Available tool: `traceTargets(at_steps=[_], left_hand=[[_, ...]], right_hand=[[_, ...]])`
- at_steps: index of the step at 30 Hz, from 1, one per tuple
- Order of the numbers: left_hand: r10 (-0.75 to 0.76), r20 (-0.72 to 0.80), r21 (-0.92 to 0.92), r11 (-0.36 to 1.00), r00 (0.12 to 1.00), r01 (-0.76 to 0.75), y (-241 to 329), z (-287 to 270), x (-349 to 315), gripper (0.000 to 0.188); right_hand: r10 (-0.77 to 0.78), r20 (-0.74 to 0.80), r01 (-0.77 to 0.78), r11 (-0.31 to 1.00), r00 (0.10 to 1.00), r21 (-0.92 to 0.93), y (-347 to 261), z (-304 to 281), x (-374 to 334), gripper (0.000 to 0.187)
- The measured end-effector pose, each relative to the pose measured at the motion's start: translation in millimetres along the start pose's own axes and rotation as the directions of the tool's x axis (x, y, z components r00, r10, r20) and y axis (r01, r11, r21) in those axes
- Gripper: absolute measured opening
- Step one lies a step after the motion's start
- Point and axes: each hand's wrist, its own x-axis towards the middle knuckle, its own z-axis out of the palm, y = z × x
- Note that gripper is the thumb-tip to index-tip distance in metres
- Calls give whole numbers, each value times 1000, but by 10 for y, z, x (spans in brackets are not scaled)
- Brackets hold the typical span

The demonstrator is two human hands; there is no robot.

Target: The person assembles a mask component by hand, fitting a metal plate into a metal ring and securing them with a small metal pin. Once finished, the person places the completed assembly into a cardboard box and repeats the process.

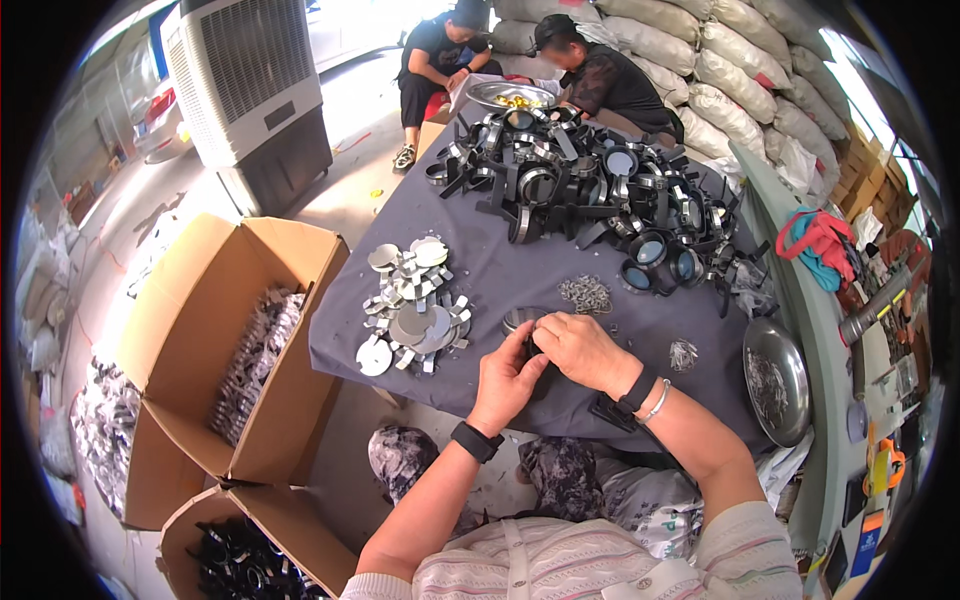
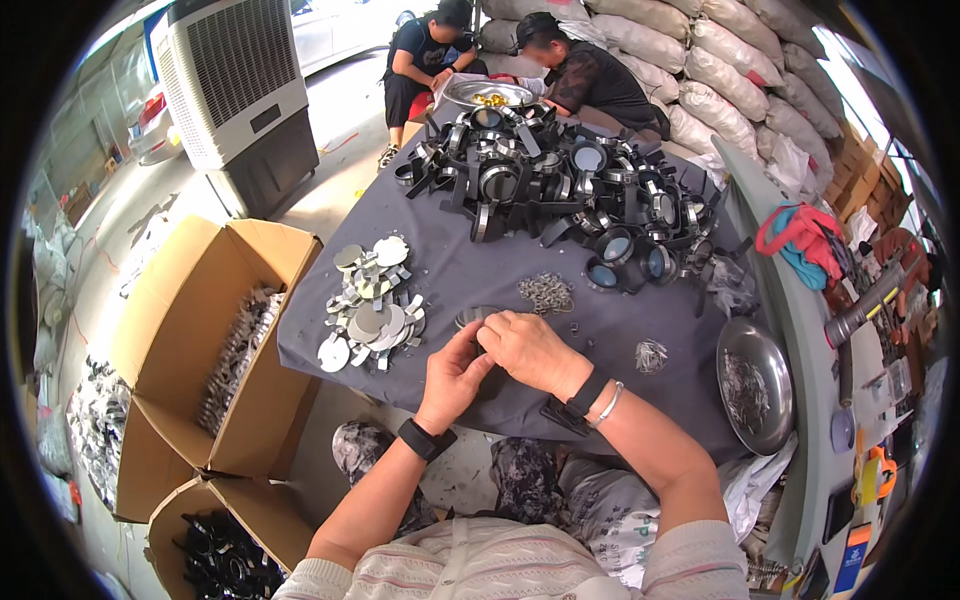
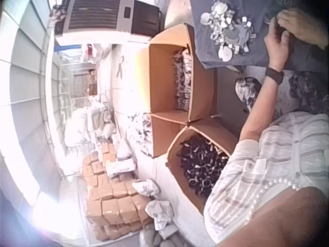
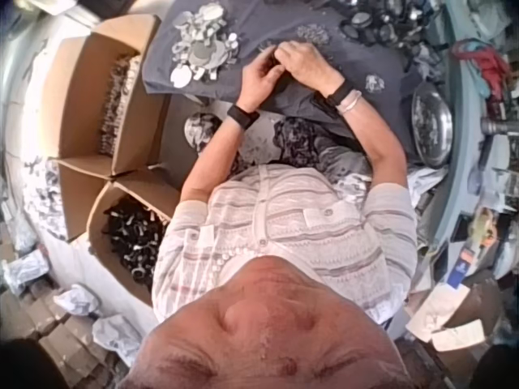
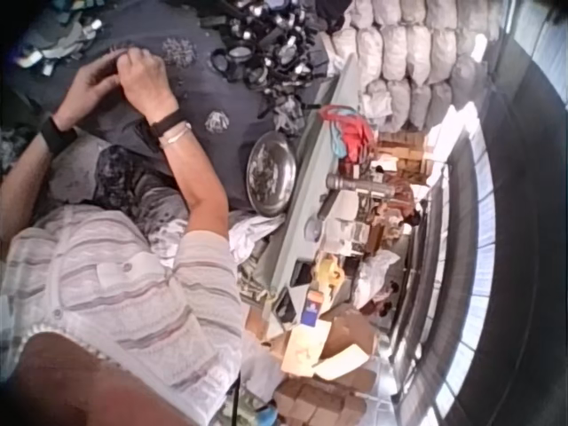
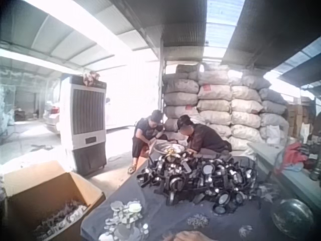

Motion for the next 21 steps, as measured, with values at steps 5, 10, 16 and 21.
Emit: traceTargets(at_steps=[5,10,16,21], left_hand=[[44,-8,-34,998,999,-44,8,47,22,42],[-67,3,-104,992,998,67,-8,22,28,34],[-25,-74,-46,999,997,21,-33,50,68,24],[-196,-34,-89,977,980,192,142,77,56,23]], right_hand=[[12,-10,-12,999,1000,-35,-77,-49,-4,11],[59,-146,-45,994,988,97,-25,85,-92,10],[180,-122,-142,954,976,264,-53,84,-142,10],[535,-113,-484,822,838,300,363,-179,-390,9]])
